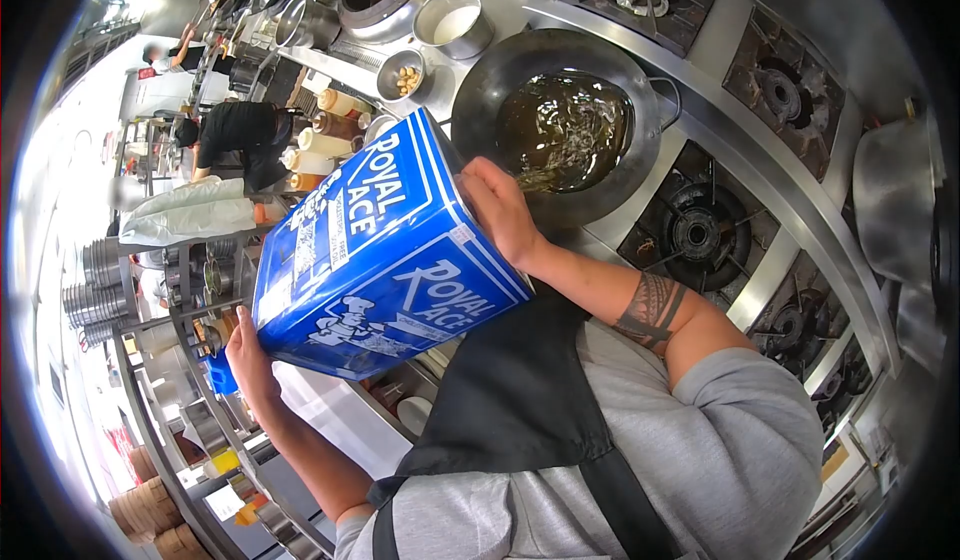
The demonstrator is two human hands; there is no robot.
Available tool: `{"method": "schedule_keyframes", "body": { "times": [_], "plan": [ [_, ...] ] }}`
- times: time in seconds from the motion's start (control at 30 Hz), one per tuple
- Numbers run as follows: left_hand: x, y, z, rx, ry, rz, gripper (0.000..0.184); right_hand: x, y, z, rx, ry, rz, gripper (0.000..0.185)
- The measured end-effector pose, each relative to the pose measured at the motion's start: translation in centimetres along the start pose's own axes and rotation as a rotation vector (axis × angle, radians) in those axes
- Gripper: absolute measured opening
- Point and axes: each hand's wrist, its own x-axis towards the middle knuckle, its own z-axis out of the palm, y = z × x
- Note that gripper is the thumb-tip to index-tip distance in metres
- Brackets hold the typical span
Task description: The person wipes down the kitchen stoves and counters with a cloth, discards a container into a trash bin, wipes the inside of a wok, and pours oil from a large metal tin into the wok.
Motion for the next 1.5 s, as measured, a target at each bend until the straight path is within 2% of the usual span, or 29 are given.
{"method": "schedule_keyframes", "body": {
  "times": [0.07,0.3,0.4,0.47,0.53,0.6,0.67,0.77,1.2,1.37,1.4,1.47,1.5],
  "plan": [
    [-0.3,0.4,0.0,0.015,-0.001,0.0,0.051,0.1,0.1,0.0,-0.031,-0.002,-0.093,0.025],
    [-0.8,1.5,-0.1,0.056,0.024,0.048,0.049,0.1,0.2,0.0,-0.034,-0.02,-0.079,0.026],
    [-0.8,2.0,-0.2,0.067,0.046,0.045,0.05,0.4,0.6,0.2,0.058,-0.013,-0.058,0.025],
    [-0.7,1.9,-0.1,0.032,0.041,0.054,0.05,0.3,0.3,0.3,-0.096,0.004,-0.284,0.025],
    [-0.6,1.9,-0.2,-0.003,0.037,0.061,0.05,0.3,0.1,0.3,-0.031,-0.012,-0.213,0.025],
    [-0.3,1.9,-0.7,0.092,0.03,0.052,0.05,0.4,0.1,0.1,0.032,-0.027,-0.143,0.024],
    [-0.3,2.2,-0.7,0.084,0.029,0.063,0.049,0.4,0.3,0.0,-0.121,-0.025,-0.26,0.024],
    [-0.4,2.5,-0.3,0.037,0.037,0.079,0.048,0.5,0.2,0.1,-0.085,-0.013,-0.309,0.023],
    [-0.2,4.5,0.2,0.02,0.026,0.149,0.049,0.7,-0.9,-0.6,-0.113,-0.009,-0.353,0.025],
    [-1.0,5.8,1.5,0.026,0.09,0.166,0.049,0.9,-0.8,-1.1,-0.233,-0.04,-0.489,0.022],
    [-0.8,5.7,1.4,0.037,0.098,0.172,0.05,0.9,-0.7,-1.1,-0.233,-0.04,-0.489,0.022],
    [-0.3,5.4,0.9,0.075,0.098,0.204,0.05,0.7,-0.5,-1.3,-0.116,-0.065,-0.298,0.018],
    [-0.1,5.4,0.7,0.114,0.097,0.234,0.051,0.8,-0.4,-1.4,-0.116,-0.065,-0.298,0.018]
  ]
}}
